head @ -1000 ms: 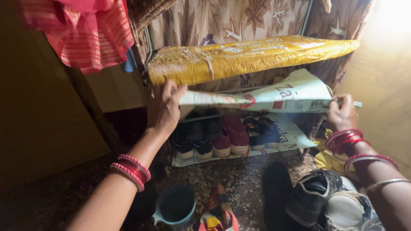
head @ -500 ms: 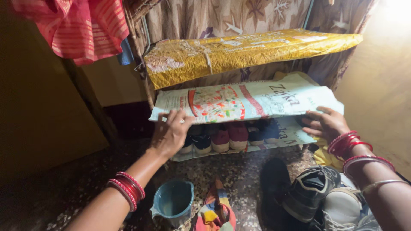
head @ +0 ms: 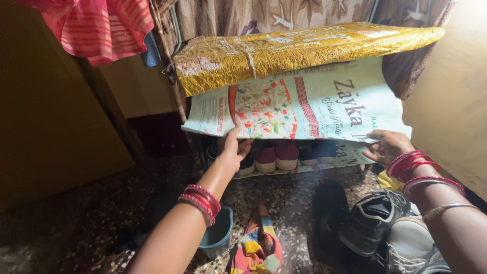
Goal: The person removes multiple pairs of shoes from a multi-tiered shoe rack and places them on the floor. They handle sneakers, sandals, and casual shoes one by one, stacking them in a pile on the ground.
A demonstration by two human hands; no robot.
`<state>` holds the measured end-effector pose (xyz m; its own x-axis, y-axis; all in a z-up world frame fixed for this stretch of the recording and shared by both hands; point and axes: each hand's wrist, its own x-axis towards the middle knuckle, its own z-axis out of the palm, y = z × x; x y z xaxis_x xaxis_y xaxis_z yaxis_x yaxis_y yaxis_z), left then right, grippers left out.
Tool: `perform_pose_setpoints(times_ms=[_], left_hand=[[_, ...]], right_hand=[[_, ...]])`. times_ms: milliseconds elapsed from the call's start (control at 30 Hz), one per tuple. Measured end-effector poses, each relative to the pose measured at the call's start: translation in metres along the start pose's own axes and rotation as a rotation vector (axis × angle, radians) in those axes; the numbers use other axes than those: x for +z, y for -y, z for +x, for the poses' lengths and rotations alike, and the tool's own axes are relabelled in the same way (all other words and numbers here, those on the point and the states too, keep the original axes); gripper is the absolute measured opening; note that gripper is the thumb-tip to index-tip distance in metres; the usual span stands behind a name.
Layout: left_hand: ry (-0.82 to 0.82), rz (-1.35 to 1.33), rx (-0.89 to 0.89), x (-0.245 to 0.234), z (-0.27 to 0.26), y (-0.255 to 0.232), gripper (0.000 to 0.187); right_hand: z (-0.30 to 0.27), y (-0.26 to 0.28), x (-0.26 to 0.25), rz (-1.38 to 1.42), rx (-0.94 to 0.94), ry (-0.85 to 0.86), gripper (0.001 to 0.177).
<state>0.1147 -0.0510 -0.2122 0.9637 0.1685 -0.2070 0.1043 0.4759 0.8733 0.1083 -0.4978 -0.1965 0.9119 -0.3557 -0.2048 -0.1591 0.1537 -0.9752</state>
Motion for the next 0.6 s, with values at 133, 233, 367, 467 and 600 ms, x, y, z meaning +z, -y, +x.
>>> perform_pose_setpoints(times_ms=[133,233,367,467,600], left_hand=[[0.115,-0.152,0.261,0.001,0.036,0.0,0.043],[0.119,-0.114,0.249,-0.007,0.02,-0.013,0.042],[-0.009,-0.046,-0.024,-0.015,0.0,-0.012,0.043],[-0.067,-0.113,0.026,-0.019,0.012,-0.013,0.045],[-0.008,0.017,0.381,-0.02,0.024,-0.029,0.044]], right_hand=[[-0.017,0.033,0.011,-0.169,-0.397,0.018,0.04],[-0.022,0.052,0.019,-0.2,-0.782,0.027,0.057],[0.005,0.027,0.014,-0.139,-0.242,0.073,0.049],[0.022,0.01,0.01,0.011,-0.102,0.123,0.049],[0.022,0.034,0.014,0.158,-0.503,0.044,0.056]])
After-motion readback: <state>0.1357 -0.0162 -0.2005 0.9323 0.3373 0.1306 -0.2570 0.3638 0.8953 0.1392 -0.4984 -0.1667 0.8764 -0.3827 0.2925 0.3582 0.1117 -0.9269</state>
